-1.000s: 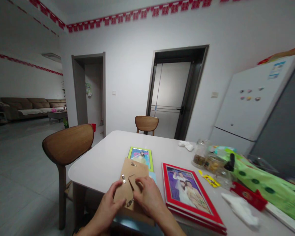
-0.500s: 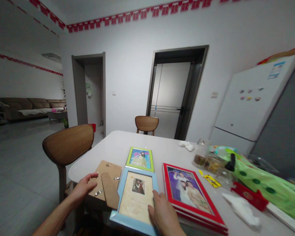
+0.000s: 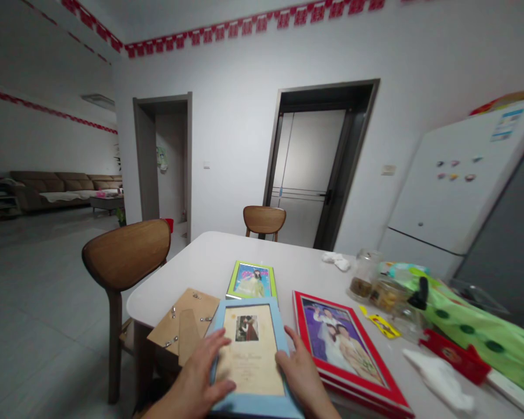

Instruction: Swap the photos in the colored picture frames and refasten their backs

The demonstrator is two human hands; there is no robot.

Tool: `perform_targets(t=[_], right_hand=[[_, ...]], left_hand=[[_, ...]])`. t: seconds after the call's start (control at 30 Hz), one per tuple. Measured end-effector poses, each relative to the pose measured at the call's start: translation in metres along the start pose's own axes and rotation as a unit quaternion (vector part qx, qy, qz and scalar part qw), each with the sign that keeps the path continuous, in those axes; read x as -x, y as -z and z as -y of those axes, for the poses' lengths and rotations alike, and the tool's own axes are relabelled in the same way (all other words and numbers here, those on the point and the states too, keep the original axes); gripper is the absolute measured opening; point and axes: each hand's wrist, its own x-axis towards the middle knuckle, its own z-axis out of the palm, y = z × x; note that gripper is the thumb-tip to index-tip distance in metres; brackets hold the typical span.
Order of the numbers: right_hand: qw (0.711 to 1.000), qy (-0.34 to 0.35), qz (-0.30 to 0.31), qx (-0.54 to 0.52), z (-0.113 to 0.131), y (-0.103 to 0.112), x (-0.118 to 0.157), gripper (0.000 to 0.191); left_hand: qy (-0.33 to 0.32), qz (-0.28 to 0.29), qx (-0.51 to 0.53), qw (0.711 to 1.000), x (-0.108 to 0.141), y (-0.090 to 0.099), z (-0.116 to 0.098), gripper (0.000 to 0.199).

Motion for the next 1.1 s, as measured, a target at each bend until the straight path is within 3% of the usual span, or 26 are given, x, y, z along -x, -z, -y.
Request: perform_targets(t=[0.07,0.13,0.27,0.4,0.53,0.63,0.7,0.8,0.9,1.0,1.1], right_hand=[[0.989,-0.03,0.014,-0.147,0.011,0.0,0.007,0.072],[0.97,-0.028,0.025,-0.241,0.02,-0.002,0.016,0.075],[0.956,-0.009,0.056,-0.287,0.032,-0.006,0.028,0.086],[0.964,0.012,0.051,-0.262,0.037,-0.008,0.029,0.093],[0.988,0.034,0.041,-0.148,0.027,0.0,0.016,0.089],[0.998,0.061,0.007,0.027,0.007,0.009,0.003,0.076],[0.985,0.079,-0.027,0.154,-0.009,0.011,-0.004,0.067],[0.953,0.095,-0.029,0.285,-0.027,0.009,-0.01,0.059],[0.93,0.106,-0.008,0.351,-0.032,0.005,-0.011,0.054],[0.915,0.104,-0.003,0.39,-0.031,0.004,-0.011,0.05],[0.902,0.097,-0.002,0.42,-0.03,0.005,-0.01,0.048]], left_hand=[[-0.034,0.056,-0.021,0.998,0.0,-0.017,-0.016,0.064],[-0.053,0.075,-0.033,0.995,-0.003,-0.026,-0.025,0.071],[-0.076,0.022,-0.003,0.997,-0.012,-0.025,-0.035,0.07],[-0.105,-0.048,-0.029,0.993,-0.018,-0.017,-0.043,0.054],[-0.112,-0.124,-0.032,0.985,-0.025,0.001,-0.038,0.048],[-0.035,-0.22,-0.005,0.975,-0.024,0.023,-0.018,0.041],[0.017,-0.247,0.012,0.969,-0.017,0.036,0.001,0.036],[0.085,-0.234,0.017,0.968,-0.003,0.043,0.03,0.036],[0.123,-0.178,-0.019,0.976,0.012,0.04,0.048,0.038],[0.14,-0.124,-0.078,0.979,0.02,0.037,0.051,0.039],[0.142,-0.111,-0.155,0.971,0.023,0.037,0.048,0.04]])
